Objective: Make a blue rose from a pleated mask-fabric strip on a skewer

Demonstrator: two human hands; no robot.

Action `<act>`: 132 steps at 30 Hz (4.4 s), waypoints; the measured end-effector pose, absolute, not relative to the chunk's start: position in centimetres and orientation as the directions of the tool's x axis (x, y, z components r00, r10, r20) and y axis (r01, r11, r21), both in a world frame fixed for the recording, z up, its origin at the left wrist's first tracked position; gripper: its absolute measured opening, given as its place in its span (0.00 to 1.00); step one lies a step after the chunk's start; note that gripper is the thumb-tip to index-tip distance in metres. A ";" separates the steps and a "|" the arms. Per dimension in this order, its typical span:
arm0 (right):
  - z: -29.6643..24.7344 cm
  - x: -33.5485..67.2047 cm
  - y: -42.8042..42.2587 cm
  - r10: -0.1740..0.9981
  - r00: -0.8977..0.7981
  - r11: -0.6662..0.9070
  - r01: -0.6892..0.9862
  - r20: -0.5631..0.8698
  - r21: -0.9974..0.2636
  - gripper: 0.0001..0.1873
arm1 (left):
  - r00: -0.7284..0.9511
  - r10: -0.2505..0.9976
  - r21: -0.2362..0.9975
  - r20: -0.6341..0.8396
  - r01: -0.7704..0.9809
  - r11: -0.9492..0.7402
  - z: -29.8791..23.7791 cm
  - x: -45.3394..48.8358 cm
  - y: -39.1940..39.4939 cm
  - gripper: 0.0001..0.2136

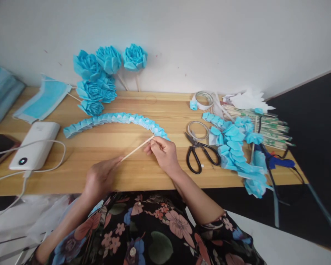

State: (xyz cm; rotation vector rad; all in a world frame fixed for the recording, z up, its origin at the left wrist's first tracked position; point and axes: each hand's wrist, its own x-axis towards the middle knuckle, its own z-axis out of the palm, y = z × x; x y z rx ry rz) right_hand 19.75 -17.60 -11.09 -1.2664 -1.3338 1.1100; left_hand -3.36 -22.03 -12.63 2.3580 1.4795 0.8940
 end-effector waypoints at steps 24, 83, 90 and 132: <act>-10.8 20.1 -17.2 0.986 -0.157 0.036 -0.086 0.049 -0.996 0.19 | 0.175 0.952 0.659 0.250 0.690 -0.300 -12.8 -3.3 -22.3 0.15; -10.7 20.5 -17.1 0.721 0.115 0.433 0.695 0.683 -0.574 0.22 | 0.497 0.863 0.745 0.086 0.543 -0.387 -7.2 1.6 -12.1 0.18; -7.5 20.9 -22.8 0.697 -0.163 0.616 0.635 0.699 -0.466 0.15 | 0.356 0.932 0.874 0.062 0.431 -0.223 -8.9 0.2 -10.6 0.18; -6.9 35.6 -12.9 0.950 -0.311 0.312 0.949 -0.024 0.048 0.18 | 0.329 0.941 0.809 0.078 0.531 -0.253 -9.8 -0.5 -10.4 0.18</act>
